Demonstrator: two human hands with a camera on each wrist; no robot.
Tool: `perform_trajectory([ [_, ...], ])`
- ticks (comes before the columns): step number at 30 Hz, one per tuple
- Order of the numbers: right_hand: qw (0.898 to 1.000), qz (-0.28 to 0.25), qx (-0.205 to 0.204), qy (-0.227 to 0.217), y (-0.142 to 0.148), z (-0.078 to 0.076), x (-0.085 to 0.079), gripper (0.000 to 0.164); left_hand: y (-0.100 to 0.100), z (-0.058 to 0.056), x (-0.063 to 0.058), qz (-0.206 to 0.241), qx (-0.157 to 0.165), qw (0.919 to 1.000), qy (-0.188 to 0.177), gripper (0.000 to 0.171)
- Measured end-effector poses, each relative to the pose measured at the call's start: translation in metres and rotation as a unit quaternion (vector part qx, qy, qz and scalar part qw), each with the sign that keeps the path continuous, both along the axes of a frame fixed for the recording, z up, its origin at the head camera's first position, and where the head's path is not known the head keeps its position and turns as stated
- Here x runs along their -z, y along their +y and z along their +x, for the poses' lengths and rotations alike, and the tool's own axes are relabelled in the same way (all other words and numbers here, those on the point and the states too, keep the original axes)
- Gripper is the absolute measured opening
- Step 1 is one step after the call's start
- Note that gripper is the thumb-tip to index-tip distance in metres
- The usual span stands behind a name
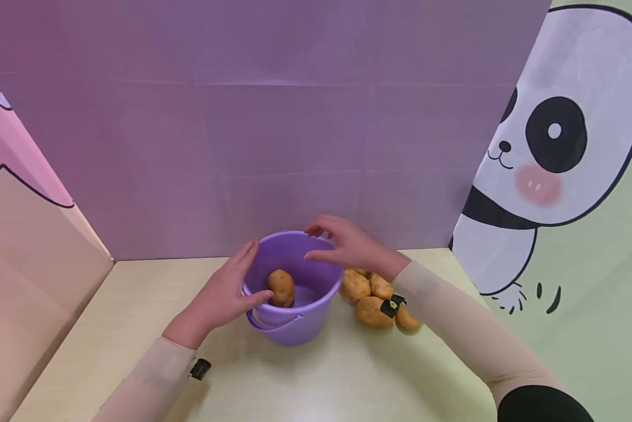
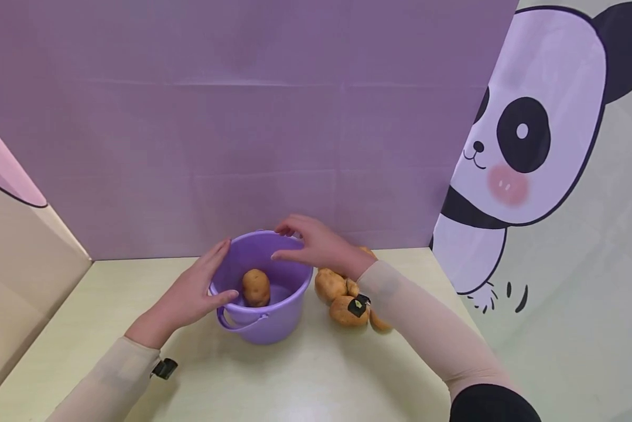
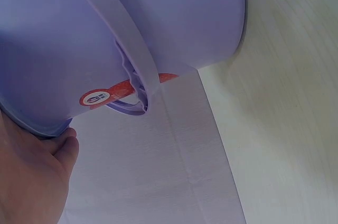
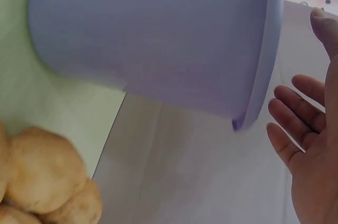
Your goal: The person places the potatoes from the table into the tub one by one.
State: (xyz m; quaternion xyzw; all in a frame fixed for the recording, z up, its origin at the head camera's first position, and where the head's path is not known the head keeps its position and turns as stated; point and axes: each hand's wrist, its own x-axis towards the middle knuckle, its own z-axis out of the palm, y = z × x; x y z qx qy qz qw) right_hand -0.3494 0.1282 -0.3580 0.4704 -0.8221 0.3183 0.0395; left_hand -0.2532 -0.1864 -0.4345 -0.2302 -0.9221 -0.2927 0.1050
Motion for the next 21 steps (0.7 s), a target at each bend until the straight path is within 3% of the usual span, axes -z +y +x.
perform_trajectory([
  [8,0.999,-0.023,0.02,0.016,0.042,-0.001,0.012,0.044,-0.001,0.0,0.002,0.003,0.001,0.9999,0.011,0.111],
  [21,0.992,-0.032,0.111,-0.048,0.103,0.019,0.046,0.045,-0.001,0.001,0.003,0.004,0.001,0.9999,0.01,0.111],
])
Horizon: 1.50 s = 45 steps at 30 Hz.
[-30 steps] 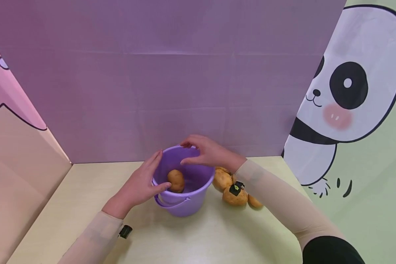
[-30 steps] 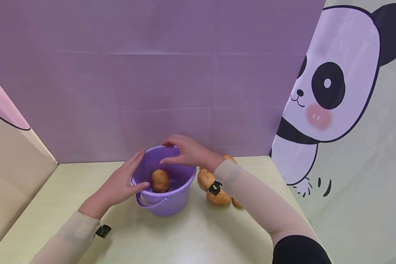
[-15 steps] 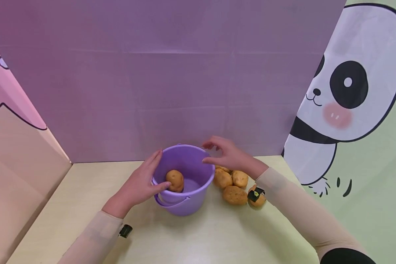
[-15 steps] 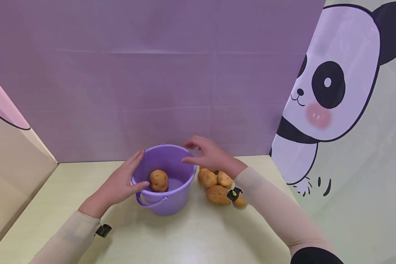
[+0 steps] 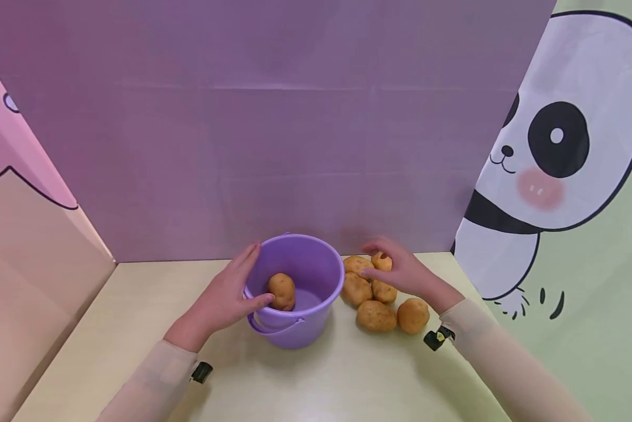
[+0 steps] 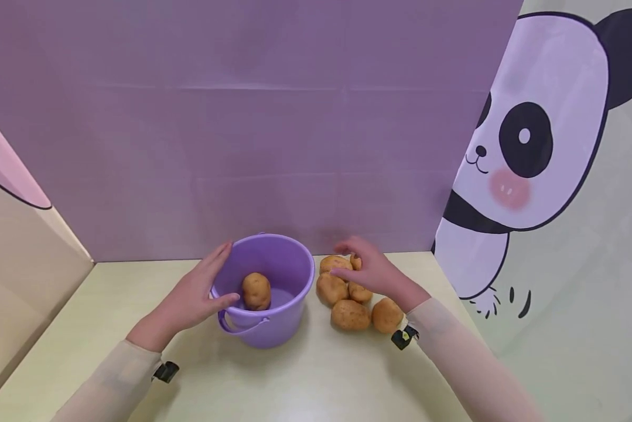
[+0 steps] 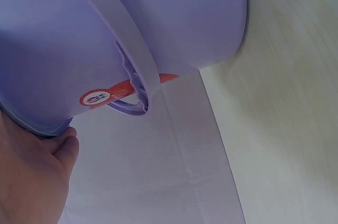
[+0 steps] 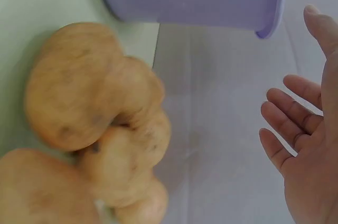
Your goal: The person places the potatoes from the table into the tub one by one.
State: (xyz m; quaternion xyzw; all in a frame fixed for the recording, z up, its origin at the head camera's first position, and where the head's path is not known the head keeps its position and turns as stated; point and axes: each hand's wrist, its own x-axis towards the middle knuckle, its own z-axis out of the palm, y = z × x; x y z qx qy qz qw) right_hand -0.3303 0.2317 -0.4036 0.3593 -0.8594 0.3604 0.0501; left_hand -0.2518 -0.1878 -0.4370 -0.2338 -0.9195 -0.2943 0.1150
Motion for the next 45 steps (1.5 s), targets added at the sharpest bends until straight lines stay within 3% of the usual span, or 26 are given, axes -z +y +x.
perform_trajectory([
  [12,0.996,0.001,0.073,-0.041,0.043,0.016,0.039,0.049,0.0,0.001,-0.001,0.004,0.003,1.0,0.008,0.11],
  [19,0.996,-0.005,0.089,-0.032,0.062,0.022,0.059,0.052,0.0,0.0,0.0,0.005,0.004,1.0,0.007,0.111],
  [34,0.99,0.014,0.123,-0.064,0.089,0.037,0.084,0.063,0.001,0.001,0.0,0.008,0.001,1.0,-0.003,0.11],
  [45,0.991,0.021,0.12,-0.055,0.097,0.043,0.095,0.072,0.0,0.0,0.001,0.011,0.005,0.9999,0.009,0.108],
])
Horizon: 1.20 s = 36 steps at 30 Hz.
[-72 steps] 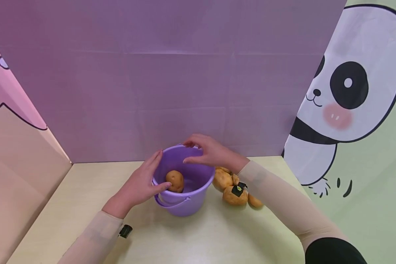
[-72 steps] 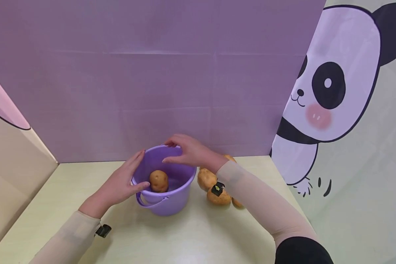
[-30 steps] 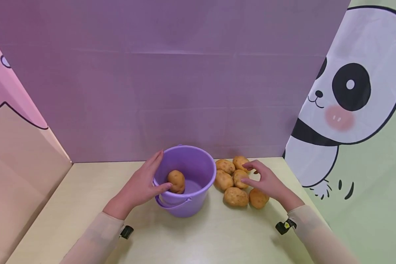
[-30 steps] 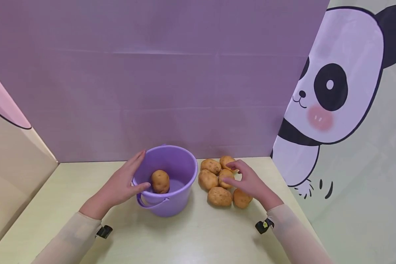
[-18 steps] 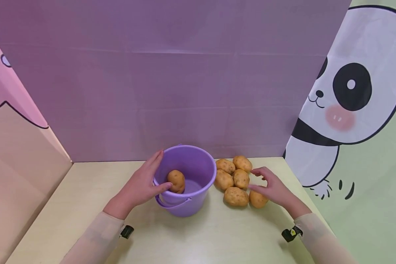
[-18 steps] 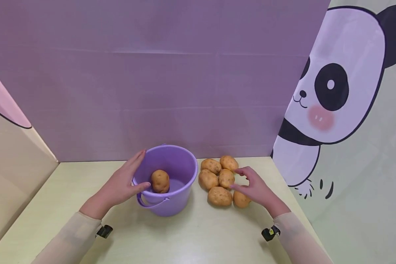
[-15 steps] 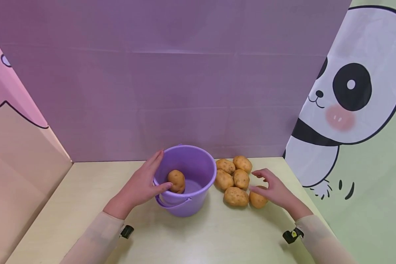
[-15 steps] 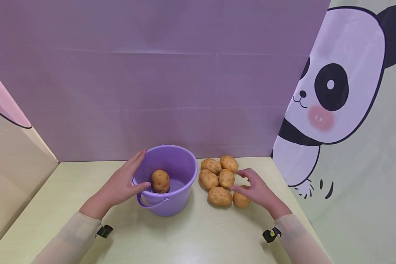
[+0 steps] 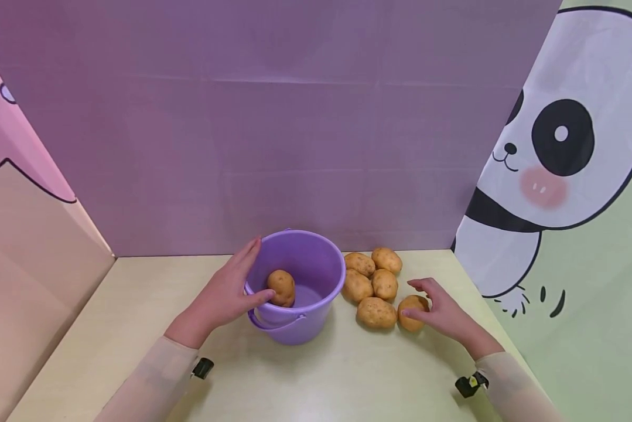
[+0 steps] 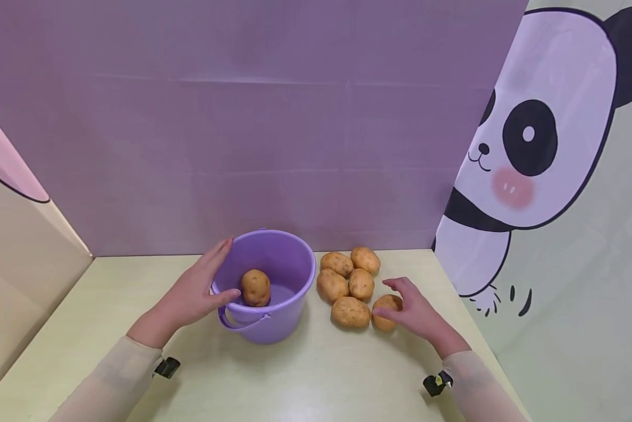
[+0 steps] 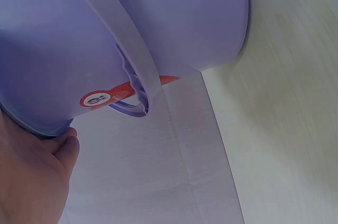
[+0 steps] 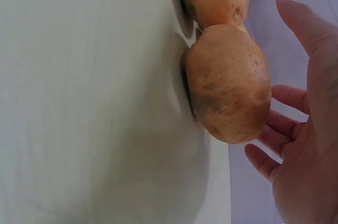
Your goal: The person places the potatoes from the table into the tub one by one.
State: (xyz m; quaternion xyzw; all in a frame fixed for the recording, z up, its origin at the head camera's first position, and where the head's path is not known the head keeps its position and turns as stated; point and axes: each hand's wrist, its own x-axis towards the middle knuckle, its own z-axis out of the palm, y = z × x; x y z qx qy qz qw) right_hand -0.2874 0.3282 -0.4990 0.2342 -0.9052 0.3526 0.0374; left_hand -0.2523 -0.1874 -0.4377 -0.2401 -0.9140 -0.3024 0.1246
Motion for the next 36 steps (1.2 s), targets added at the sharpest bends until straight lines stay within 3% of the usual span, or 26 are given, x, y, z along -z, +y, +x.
perform_trajectory([
  [9,0.999,-0.02,0.014,-0.034,0.001,0.006,0.009,0.085,0.001,-0.001,-0.002,0.002,0.004,1.0,-0.004,0.108],
  [17,0.998,0.001,0.028,-0.062,-0.002,0.007,0.014,0.098,0.0,-0.004,-0.002,0.001,0.003,1.0,-0.007,0.109],
  [29,0.999,0.013,0.015,-0.028,-0.004,0.007,0.022,0.1,-0.001,-0.002,0.001,0.003,-0.001,1.0,-0.008,0.11],
  [36,1.0,0.019,0.015,-0.008,-0.005,0.007,0.026,0.092,0.0,-0.002,0.002,0.005,0.001,0.9999,-0.01,0.113],
])
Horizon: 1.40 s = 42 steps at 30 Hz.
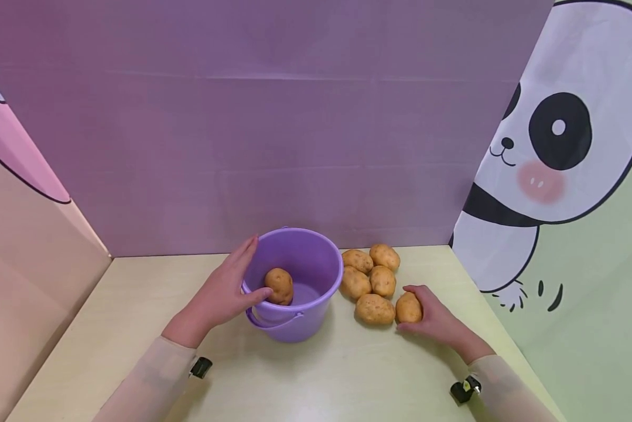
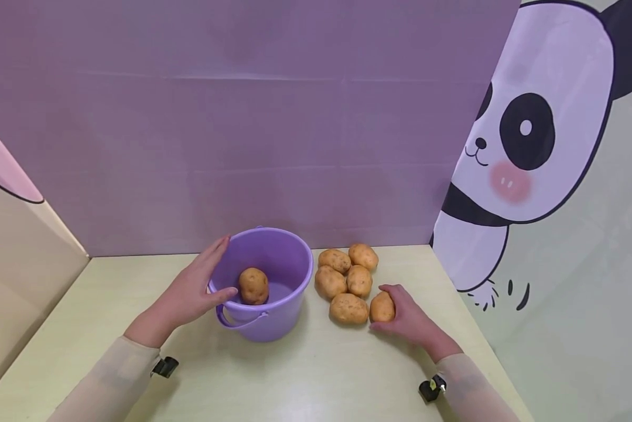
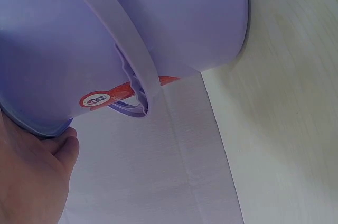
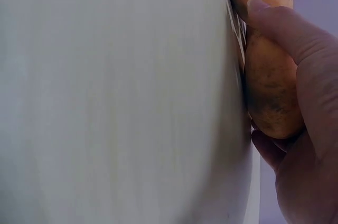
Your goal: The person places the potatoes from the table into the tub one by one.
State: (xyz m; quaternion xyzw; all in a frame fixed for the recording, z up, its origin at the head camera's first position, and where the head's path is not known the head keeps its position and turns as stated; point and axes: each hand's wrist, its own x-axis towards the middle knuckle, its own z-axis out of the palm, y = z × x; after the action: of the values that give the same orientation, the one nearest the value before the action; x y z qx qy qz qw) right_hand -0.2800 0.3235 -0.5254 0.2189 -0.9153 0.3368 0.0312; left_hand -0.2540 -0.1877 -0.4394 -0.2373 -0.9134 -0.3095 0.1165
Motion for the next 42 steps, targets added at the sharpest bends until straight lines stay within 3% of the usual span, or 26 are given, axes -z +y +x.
perform_trajectory([
  [7,1.0,0.001,0.0,0.007,0.002,-0.003,0.002,0.087,0.0,0.0,0.0,-0.002,-0.002,1.0,0.003,0.111],
  [25,0.999,-0.025,0.021,-0.033,0.002,-0.005,-0.007,0.086,-0.001,0.0,0.0,-0.004,-0.002,1.0,0.002,0.109],
  [42,0.998,-0.049,0.024,-0.004,0.002,-0.015,-0.029,0.083,0.0,-0.001,-0.001,-0.002,-0.001,1.0,-0.001,0.111],
])
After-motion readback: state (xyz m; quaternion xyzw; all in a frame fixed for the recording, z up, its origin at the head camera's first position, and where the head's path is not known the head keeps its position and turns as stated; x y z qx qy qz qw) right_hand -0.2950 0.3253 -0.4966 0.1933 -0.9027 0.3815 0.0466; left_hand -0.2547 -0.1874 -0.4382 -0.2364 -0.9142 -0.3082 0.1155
